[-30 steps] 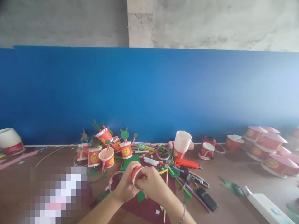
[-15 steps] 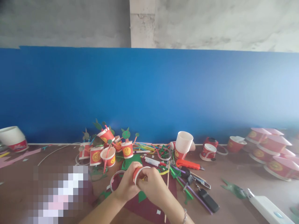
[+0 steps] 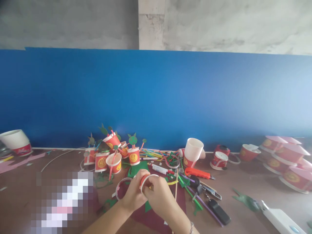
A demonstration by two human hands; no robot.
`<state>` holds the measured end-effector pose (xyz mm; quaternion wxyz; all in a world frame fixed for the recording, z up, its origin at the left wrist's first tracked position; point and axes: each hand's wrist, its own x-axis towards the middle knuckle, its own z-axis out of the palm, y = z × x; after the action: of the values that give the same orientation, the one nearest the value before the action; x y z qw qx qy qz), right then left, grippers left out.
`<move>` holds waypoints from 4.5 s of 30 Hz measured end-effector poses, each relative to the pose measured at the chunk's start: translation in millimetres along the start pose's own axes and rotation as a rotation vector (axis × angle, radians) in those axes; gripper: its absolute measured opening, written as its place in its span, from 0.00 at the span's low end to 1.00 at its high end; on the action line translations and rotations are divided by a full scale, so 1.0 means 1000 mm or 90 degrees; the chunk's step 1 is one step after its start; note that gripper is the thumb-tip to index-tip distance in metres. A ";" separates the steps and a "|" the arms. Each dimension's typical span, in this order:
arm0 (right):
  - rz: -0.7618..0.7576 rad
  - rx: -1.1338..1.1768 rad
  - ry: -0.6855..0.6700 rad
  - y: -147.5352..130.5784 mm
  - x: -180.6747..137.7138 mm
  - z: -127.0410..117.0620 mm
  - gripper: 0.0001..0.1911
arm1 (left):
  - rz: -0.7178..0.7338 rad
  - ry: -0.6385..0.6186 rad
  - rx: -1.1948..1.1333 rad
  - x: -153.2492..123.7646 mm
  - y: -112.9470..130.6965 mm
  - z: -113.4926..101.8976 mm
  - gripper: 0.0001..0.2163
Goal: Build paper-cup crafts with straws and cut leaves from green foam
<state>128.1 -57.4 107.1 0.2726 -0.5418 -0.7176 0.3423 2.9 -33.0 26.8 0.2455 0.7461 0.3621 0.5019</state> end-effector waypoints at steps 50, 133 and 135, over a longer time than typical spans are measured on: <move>0.254 -0.498 -0.093 0.072 0.028 -0.043 0.13 | -0.226 0.124 -0.504 0.001 -0.014 0.006 0.36; -0.217 0.038 0.210 0.010 0.003 0.001 0.16 | -0.047 0.034 -0.045 -0.002 -0.004 0.001 0.24; -0.217 0.014 0.213 0.012 0.004 -0.002 0.16 | -0.054 0.051 -0.060 -0.002 -0.007 0.001 0.26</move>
<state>135.4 -50.7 98.9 0.4474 -0.4592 -0.7396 0.2049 1.7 -30.4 20.2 0.2865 0.6970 0.3788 0.5373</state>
